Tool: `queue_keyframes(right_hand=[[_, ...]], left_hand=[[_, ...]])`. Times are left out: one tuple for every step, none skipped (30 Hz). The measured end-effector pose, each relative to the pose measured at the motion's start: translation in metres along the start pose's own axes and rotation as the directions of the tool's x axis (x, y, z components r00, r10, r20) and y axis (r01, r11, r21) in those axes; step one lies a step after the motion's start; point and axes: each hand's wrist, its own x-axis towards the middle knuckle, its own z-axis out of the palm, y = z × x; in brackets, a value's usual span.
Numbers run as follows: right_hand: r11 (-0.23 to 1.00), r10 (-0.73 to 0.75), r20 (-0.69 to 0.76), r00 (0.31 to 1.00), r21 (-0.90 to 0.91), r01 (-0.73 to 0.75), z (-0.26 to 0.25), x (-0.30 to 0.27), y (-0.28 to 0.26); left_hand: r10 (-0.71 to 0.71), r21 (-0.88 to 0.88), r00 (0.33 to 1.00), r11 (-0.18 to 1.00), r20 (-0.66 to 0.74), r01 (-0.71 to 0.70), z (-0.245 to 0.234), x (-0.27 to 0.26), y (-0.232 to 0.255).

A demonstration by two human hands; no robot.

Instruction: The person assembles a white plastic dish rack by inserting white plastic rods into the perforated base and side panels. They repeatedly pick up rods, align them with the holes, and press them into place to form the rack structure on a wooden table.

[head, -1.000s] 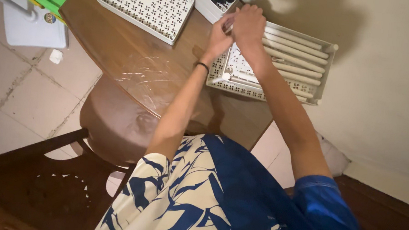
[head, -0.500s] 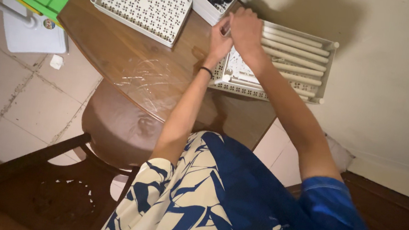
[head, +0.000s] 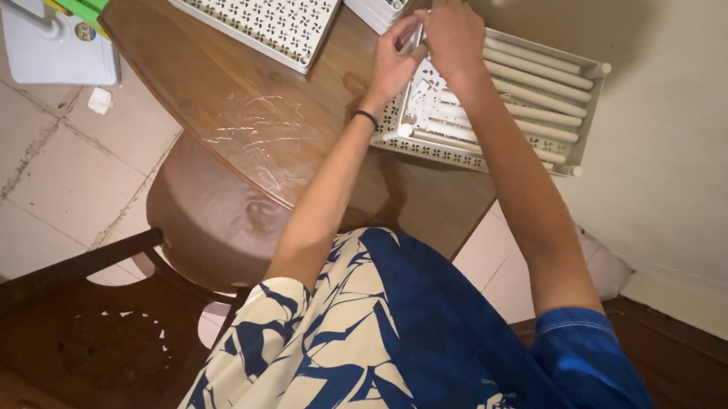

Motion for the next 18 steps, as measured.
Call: queue_keyframes(right_hand=[[0.998,-0.006,0.006,1.0,-0.063,0.006,0.007,0.002,-0.001],[0.992,-0.011,0.013,1.0,-0.127,0.013,0.014,0.007,0.0],[0.982,-0.014,0.019,1.0,-0.191,0.018,0.019,0.011,0.001],[0.969,-0.034,0.029,0.999,-0.245,0.04,0.024,0.015,0.002],[0.953,-0.049,0.041,0.998,-0.298,0.059,0.028,0.016,0.003],[0.934,-0.064,0.055,0.996,-0.349,0.079,0.03,0.017,0.004],[0.946,-0.061,0.065,0.996,-0.316,0.078,0.03,0.019,0.005],[0.957,-0.058,0.075,0.996,-0.281,0.077,0.027,0.022,0.005],[0.966,-0.053,0.085,0.995,-0.248,0.072,0.021,0.019,0.004],[0.959,-0.096,0.064,0.993,-0.263,0.109,0.013,0.015,0.003],[0.951,-0.138,0.041,0.99,-0.275,0.144,0.001,0.011,0.0],[0.941,-0.18,0.018,0.984,-0.288,0.177,-0.013,0.006,-0.005],[0.968,-0.13,-0.073,0.989,-0.224,0.111,-0.029,-0.002,-0.01],[0.987,-0.074,-0.16,0.984,-0.153,0.05,-0.045,-0.016,-0.017],[0.997,-0.02,-0.236,0.972,-0.078,0.001,-0.061,-0.032,-0.024],[0.996,-0.022,-0.226,0.974,0.075,0.04,-0.077,-0.049,-0.029],[0.971,-0.026,-0.212,0.977,0.229,0.076,-0.091,-0.07,-0.037],[0.967,-0.04,-0.101,0.994,0.246,0.064,-0.102,-0.09,-0.048]], left_hand=[[-0.005,0.019,1.0,1.0,-0.003,0.005,-0.001,0.0,0.001],[-0.011,0.015,1.0,1.0,-0.001,0.011,-0.003,-0.001,0.001],[-0.017,0.009,1.0,1.0,0.004,0.017,-0.003,0.0,0.001],[-0.023,0.004,1.0,1.0,0.008,0.023,-0.004,0.0,0.0],[-0.02,0.003,1.0,1.0,0.007,0.02,-0.004,-0.002,-0.002],[-0.017,0.003,1.0,1.0,0.005,0.017,-0.004,-0.002,-0.004],[-0.011,0.001,1.0,1.0,0.006,0.011,-0.003,0.0,-0.006],[0.004,-0.005,1.0,1.0,-0.002,-0.004,-0.003,0.001,-0.008],[0.019,-0.013,1.0,1.0,-0.008,-0.019,-0.002,0.002,-0.011],[0.034,-0.021,0.999,0.999,-0.014,-0.034,-0.001,0.002,-0.012],[0.02,-0.024,1.0,1.0,-0.004,-0.02,-0.002,0.002,-0.012],[0.006,-0.026,1.0,1.0,0.006,-0.006,-0.003,0.003,-0.01],[-0.003,-0.028,1.0,1.0,0.015,0.003,-0.004,0.005,-0.006],[0.001,-0.016,0.999,1.0,0.04,-0.001,-0.005,0.008,-0.001],[0.002,-0.007,0.998,1.0,0.057,-0.002,-0.005,0.008,0.005],[0.003,0.003,0.997,1.0,0.073,-0.003,-0.006,0.008,0.012],[0.023,0.026,0.997,0.999,0.071,-0.025,-0.007,0.003,0.02],[0.044,0.049,0.997,0.998,0.069,-0.047,-0.009,-0.001,0.028]])
